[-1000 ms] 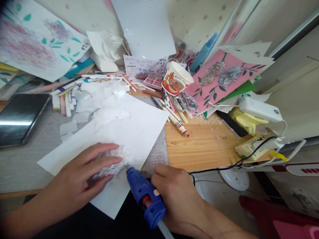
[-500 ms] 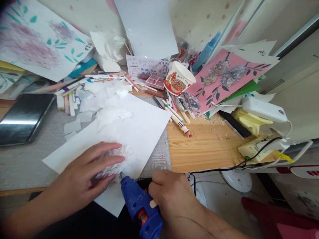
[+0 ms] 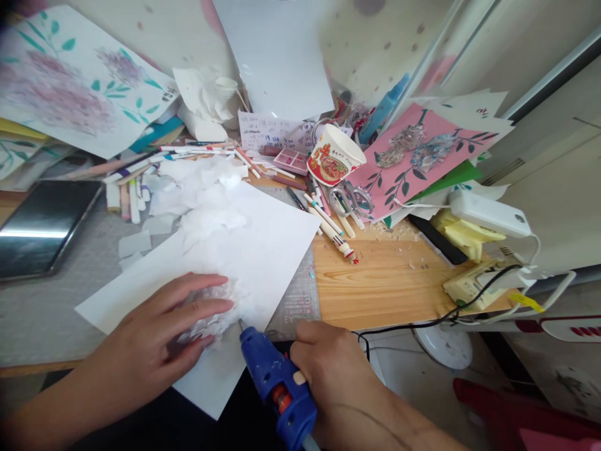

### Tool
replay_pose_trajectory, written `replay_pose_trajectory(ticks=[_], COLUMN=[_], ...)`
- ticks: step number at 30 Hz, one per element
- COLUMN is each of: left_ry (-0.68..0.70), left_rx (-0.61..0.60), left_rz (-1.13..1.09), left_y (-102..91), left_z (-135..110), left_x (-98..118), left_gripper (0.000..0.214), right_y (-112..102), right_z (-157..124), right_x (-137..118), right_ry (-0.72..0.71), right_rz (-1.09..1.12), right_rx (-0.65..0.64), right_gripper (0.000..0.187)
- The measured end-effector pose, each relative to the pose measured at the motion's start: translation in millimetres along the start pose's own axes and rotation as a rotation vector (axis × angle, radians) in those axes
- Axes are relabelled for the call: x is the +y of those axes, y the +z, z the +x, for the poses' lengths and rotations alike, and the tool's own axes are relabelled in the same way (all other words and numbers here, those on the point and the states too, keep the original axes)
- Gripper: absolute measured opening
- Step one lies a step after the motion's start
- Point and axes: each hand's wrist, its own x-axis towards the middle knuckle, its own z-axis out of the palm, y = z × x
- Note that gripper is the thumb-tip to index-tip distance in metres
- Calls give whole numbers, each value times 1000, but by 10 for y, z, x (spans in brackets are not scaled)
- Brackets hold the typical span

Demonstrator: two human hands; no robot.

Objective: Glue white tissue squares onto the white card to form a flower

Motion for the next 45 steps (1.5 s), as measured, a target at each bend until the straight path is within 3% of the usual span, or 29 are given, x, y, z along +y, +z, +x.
replay_pose_trajectory(ticks=[6,13,26,34,45], left_ry=[2,-1,-4,-17,-13], left_rx=[6,-5,13,-8,-7], left_rz=[-6,-3,-20,-16,-5], left_y=[-7,-18,8,-21,-13], left_z=[-14,-2,-9,12,-2], left_x=[0,5,0,20,26], left_gripper=[36,39,39,39,44], right_y=[-46,88,90,-32,12], right_z=[-11,-20,14,4,-35], right_x=[-22,10,-26,13,-43], right_ry=[-18,-69,-68,-58,-66], right_rz=[47,-30,-1,6,38], right_rx=[12,15,-33,6,3], right_gripper=[18,28,31,22,12])
